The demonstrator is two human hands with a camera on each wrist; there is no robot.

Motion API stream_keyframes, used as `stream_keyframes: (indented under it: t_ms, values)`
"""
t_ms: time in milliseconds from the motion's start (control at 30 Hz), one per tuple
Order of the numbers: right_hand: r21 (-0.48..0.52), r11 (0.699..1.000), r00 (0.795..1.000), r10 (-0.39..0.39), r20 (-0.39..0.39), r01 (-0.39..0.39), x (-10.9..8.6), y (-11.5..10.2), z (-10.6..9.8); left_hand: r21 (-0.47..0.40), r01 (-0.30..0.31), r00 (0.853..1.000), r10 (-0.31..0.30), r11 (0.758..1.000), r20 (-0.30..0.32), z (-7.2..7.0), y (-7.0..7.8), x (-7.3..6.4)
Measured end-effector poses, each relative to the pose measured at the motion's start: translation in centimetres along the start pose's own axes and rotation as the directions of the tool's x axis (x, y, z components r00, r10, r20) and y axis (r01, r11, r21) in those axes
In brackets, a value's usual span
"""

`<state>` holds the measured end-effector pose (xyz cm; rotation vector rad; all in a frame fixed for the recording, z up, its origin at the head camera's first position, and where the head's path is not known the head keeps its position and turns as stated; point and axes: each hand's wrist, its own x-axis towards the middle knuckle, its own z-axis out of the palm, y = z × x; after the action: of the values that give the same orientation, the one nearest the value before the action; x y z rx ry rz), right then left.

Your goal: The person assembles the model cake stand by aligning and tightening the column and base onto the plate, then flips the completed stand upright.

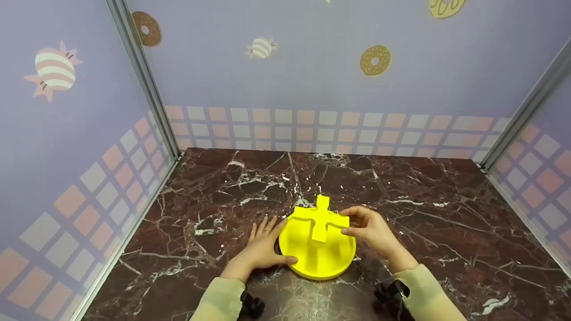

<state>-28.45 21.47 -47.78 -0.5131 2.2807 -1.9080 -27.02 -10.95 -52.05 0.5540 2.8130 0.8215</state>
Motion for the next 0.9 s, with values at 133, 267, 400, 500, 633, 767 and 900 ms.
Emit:
stream_keyframes:
  t_ms: [133,267,400,500,633,767,900]
  values:
    - [-0.019,1.0,1.0,-0.024,0.015,0.024,-0.6,0.0,0.3,0.004,0.0,1.0,0.0,1.0,0.002,-0.1,0.0,0.1]
    - [-0.059,0.996,0.997,-0.07,0.029,0.072,-1.2,0.1,0.5,0.006,0.001,1.0,-0.002,1.0,0.004,-0.1,0.0,0.1]
    - [-0.081,0.991,0.994,-0.104,0.034,0.107,-1.5,0.1,0.7,-0.004,0.008,1.0,-0.008,1.0,0.009,-0.1,0.0,0.0]
    - [-0.081,0.989,0.991,-0.122,0.046,0.126,-1.5,0.1,0.7,-0.011,0.009,1.0,-0.009,1.0,0.009,-0.1,-0.1,0.0]
    - [-0.044,0.992,0.992,-0.115,0.051,0.117,-1.3,0.0,0.4,-0.014,0.004,1.0,-0.004,1.0,0.009,-0.1,0.0,0.0]
    - [0.038,0.999,0.999,-0.024,-0.04,0.025,-0.2,-0.3,0.2,-0.018,0.001,1.0,-0.001,1.0,0.011,-0.1,0.0,-0.1]
    - [0.073,0.996,0.99,0.06,-0.128,-0.051,1.7,-0.6,0.1,-0.016,0.002,1.0,-0.002,1.0,0.009,-0.1,0.0,-0.1]
